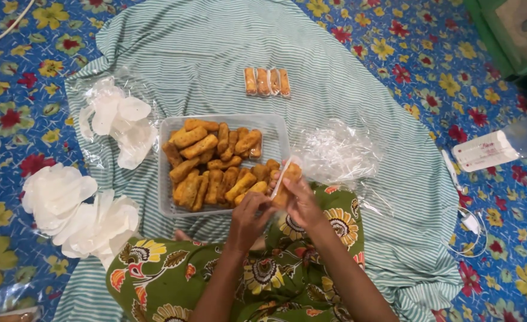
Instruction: Wrapping fried snacks in paper and organizing them for packaging.
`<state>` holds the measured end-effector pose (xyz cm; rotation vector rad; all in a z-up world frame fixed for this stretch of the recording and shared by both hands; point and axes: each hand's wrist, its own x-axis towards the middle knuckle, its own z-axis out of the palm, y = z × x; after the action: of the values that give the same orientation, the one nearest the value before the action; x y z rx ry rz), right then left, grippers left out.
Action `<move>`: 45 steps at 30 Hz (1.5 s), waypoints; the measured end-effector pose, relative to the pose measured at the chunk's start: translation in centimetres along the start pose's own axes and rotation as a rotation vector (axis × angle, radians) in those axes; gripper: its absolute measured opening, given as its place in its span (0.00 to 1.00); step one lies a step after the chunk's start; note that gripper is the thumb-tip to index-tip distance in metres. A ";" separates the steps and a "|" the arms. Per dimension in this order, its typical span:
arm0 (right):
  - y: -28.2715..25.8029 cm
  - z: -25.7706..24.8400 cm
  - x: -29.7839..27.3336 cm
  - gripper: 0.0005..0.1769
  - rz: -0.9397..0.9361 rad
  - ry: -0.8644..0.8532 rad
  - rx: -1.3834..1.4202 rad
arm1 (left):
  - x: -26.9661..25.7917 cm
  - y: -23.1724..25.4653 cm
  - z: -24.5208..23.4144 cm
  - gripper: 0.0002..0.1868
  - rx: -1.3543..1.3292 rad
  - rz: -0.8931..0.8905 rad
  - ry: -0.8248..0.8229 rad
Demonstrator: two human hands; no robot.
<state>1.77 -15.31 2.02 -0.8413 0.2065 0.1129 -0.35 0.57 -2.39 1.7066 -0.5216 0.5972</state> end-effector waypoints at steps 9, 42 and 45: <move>-1.0 2.4 -1.8 0.17 0.111 0.014 -0.031 | -1.2 -2.2 0.5 0.11 0.095 0.034 0.036; -2.3 -8.9 -0.5 0.23 0.253 -0.036 -0.259 | 1.6 0.2 -2.7 0.19 0.003 -0.157 -0.065; -5.2 -5.3 -2.1 0.18 0.369 -0.129 -0.344 | 0.7 -2.9 -2.6 0.12 0.095 -0.234 -0.015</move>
<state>-0.03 -22.75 2.88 -1.1272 0.2221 0.5593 1.67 3.69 -3.66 1.8316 -0.3013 0.4463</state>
